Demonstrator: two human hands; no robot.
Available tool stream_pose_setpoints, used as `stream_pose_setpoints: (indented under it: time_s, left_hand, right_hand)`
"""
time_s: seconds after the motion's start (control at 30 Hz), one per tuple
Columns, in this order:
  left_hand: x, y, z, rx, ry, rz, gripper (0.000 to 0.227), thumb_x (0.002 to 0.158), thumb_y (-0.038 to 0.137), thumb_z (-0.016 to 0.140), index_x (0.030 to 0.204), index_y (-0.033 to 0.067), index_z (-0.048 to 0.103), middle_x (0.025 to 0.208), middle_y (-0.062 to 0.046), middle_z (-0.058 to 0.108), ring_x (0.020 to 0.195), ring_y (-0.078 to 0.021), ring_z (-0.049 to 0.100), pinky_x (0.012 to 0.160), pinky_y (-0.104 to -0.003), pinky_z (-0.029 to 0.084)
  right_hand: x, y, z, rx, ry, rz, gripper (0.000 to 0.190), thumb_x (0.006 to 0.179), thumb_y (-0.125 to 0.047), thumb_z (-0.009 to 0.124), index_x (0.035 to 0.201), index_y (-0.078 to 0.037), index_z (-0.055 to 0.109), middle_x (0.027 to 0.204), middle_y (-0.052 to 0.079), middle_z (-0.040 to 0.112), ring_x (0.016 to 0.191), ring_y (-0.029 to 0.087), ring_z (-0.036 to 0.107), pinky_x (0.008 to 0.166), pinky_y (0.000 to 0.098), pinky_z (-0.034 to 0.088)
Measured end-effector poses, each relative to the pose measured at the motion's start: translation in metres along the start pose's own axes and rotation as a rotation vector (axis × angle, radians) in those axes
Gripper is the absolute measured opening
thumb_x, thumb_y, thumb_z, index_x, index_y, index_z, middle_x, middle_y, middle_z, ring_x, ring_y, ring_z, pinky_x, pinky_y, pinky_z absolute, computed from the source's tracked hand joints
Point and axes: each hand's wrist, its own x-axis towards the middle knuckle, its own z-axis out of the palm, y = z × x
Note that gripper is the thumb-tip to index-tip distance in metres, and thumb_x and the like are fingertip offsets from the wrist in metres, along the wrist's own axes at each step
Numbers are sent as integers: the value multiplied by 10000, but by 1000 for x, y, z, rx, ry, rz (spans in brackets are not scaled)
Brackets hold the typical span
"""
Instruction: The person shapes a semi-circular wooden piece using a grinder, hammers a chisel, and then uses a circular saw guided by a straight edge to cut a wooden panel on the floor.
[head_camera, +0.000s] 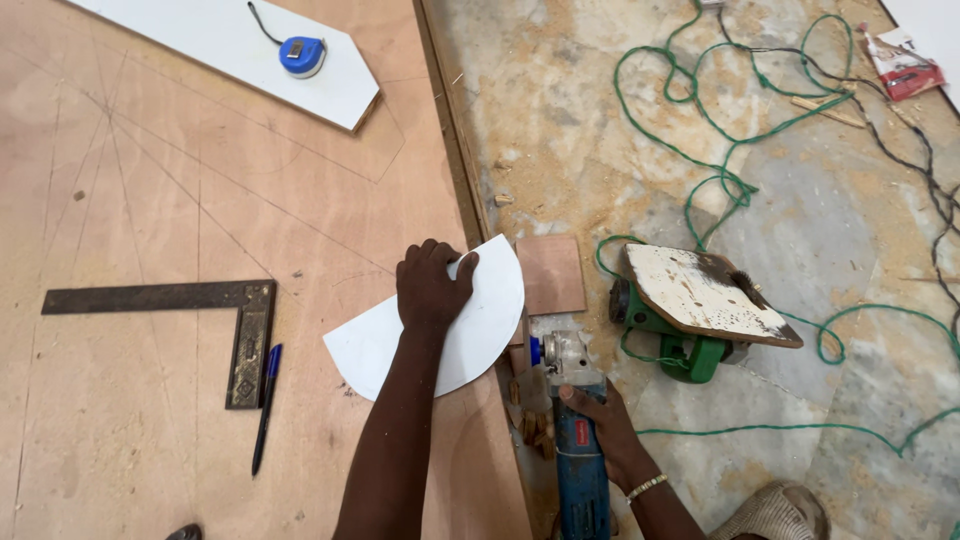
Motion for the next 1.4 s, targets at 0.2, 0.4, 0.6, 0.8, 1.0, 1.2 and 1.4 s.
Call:
stream_pose_setpoints:
  time_s: [0.2,0.4,0.6,0.8,1.0,1.2,1.4]
  left_hand:
    - [0,-1,0,28,1,-57,284,915,381,726,861,103,729,894,-42,668,918,-258,591,831,-413,440]
    - [-1,-2,1,44,-12,-73,315,929,396,712,864,88,728,908,-54,669,925,-270,591,838,-422,440]
    - [1,-3,2,73,26,-111,325,913,411,707,876,89,730,931,-62,678,931,-275,594,834,-424,441]
    - [-1,-7,4,72,29,-94,328,918,415,708,860,93,721,920,-56,678,932,-279,592,844,-424,443]
    - [-1,-4,1,82,27,-89,321,923,410,705,861,95,712,894,-57,664,905,-269,590,835,-419,441]
    - [0,-3,0,66,-9,-89,312,936,400,697,871,96,714,897,-49,667,900,-259,591,828,-412,441]
    - [1,-3,0,64,-22,-89,320,938,402,698,881,88,718,899,-52,665,911,-257,592,839,-410,438]
  right_hand:
    - [10,-4,6,4,25,-3,751,685,-347,857,1293,-49,532,946,162,720,663,260,753,539,395,664]
    - [8,3,4,19,-13,7,776,705,-361,865,1307,11,547,900,196,712,634,288,736,517,398,639]
    - [7,16,9,63,39,28,703,676,-308,859,1275,-92,560,946,125,719,679,238,764,585,412,666]
    - [44,-15,-8,-59,-153,-20,671,820,-355,837,1228,81,532,842,196,717,607,255,725,551,400,649]
    - [18,-13,-5,-43,-47,73,635,722,-346,824,1235,-96,546,783,137,717,582,253,724,532,410,636]
    - [45,-30,-5,-101,-139,-51,677,800,-374,842,1237,54,551,872,159,711,638,245,736,546,384,644]
    - [22,-1,-5,-126,29,28,776,660,-413,862,1286,-108,518,952,135,701,702,240,743,588,390,664]
